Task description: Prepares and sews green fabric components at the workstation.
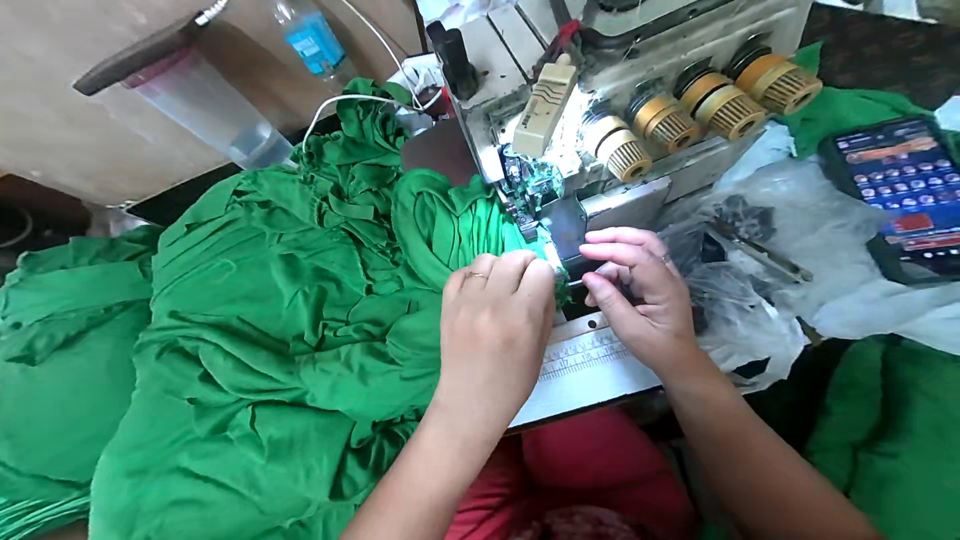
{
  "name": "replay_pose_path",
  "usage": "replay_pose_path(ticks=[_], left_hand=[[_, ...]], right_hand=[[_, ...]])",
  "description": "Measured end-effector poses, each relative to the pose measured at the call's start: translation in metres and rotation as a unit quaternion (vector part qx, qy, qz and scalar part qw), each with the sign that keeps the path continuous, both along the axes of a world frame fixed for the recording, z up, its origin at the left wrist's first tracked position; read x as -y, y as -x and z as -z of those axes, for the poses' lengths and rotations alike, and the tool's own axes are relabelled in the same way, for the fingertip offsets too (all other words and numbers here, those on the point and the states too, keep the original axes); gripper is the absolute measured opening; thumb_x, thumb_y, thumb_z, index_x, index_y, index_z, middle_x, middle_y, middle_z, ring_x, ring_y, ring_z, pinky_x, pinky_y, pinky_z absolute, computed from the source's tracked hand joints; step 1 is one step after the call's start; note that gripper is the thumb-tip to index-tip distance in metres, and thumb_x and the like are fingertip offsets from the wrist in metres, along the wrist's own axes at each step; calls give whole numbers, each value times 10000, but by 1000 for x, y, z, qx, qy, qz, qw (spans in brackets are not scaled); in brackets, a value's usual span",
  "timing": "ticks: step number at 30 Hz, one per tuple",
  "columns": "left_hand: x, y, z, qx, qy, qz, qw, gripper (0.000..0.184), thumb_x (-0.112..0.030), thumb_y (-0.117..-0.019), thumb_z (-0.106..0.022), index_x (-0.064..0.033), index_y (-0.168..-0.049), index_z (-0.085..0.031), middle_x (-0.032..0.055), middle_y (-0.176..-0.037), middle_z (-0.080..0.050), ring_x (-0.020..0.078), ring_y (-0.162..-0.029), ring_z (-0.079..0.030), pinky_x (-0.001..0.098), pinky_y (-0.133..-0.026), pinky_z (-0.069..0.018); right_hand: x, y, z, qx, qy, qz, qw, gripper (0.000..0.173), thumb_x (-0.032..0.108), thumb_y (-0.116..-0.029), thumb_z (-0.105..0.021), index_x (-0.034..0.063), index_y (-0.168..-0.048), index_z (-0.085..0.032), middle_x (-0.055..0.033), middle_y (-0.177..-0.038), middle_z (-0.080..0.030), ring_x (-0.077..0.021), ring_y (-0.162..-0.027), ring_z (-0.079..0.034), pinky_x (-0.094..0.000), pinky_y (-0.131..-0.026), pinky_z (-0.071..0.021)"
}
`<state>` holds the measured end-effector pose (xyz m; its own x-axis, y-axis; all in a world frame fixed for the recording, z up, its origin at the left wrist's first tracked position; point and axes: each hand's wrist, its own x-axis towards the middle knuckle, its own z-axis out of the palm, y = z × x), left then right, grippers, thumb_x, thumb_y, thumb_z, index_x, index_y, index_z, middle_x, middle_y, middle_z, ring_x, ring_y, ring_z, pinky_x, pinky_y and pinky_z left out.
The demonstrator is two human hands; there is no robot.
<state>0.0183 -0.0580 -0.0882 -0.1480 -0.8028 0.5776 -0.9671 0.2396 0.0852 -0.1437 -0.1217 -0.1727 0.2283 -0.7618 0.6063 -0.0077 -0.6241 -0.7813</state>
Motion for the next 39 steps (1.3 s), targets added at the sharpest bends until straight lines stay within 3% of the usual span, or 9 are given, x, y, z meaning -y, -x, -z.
replay_pose_path(ticks=[10, 17, 21, 24, 26, 29, 34, 36, 39], left_hand=[[48, -43, -21, -88, -90, 14, 992, 109, -82, -937, -661, -30, -922, -756, 112, -959, -750, 244, -975, -713, 411, -894, -558], [25, -44, -29, -58, -122, -92, 987, 139, -157, -981, -671, -28, -1017, -707, 163, -999, -673, 337, -909, -682, 513, -747, -565], [-21, -34, -33, -65, -132, -104, 984, 121, -182, -952, -685, -69, -968, -726, 94, -900, -678, 262, -792, -683, 463, -638, -564], [-44, -14, -31, -88, -166, -40, 981, 192, -247, -982, -604, -138, -932, -754, -3, -870, -722, 126, -810, -707, 335, -688, -590], [-44, -8, -29, -110, -180, 5, 978, 226, -263, -1012, -554, -162, -936, -741, -43, -841, -701, 65, -788, -677, 264, -686, -562], [-33, -14, -29, -133, -161, 23, 978, 219, -253, -1030, -563, -138, -1010, -748, -29, -889, -725, 77, -815, -690, 297, -728, -580], [-30, -21, -31, -168, -164, 88, 968, 254, -175, -945, -682, -70, -1177, -688, 40, -1092, -692, 95, -995, -672, 271, -875, -572], [-34, -16, -27, -198, -192, 107, 955, 360, -249, -920, -723, -74, -1228, -659, 19, -1070, -713, 61, -959, -680, 243, -859, -577], [-37, -9, -20, -187, -213, 104, 953, 276, -301, -927, -709, -121, -1135, -712, -35, -962, -740, 32, -861, -694, 217, -783, -584]], right_hand=[[-5, -1, -8, 7, 18, -30, 999, 149, 132, -1009, -614, 93, -1124, -700, -47, -1251, -602, 14, -870, -629, -137, -726, -565], [-9, -6, -12, 21, 62, -75, 995, 131, 179, -1006, -654, 70, -1057, -705, -17, -1000, -620, 48, -780, -581, -96, -698, -522], [-10, -13, -12, 4, 114, -128, 985, 191, 174, -1018, -640, 44, -1134, -719, -69, -1138, -680, 19, -876, -623, -106, -777, -527], [-10, -14, -17, -58, 151, -151, 975, 266, 185, -1048, -588, 50, -1260, -674, -110, -1262, -688, -57, -1015, -676, -176, -887, -546], [-5, -8, -21, -86, 148, -142, 975, 208, 185, -1026, -605, 54, -1148, -710, -84, -1092, -734, -69, -933, -691, -204, -827, -564], [11, 5, -32, -118, 127, -62, 983, 161, 203, -976, -653, 58, -936, -714, -40, -911, -683, -40, -807, -636, -174, -724, -536], [4, 9, -48, -109, 103, -29, 988, 133, 169, -935, -676, 42, -909, -709, -31, -871, -647, -11, -765, -594, -136, -683, -500], [-11, 9, -52, -105, 104, -57, 987, 146, 184, -946, -678, 50, -899, -712, -19, -842, -644, -5, -752, -598, -130, -681, -507], [-27, 18, -53, -106, 90, -102, 985, 195, 222, -987, -663, 38, -981, -730, -38, -867, -681, -17, -742, -601, -138, -672, -498]])
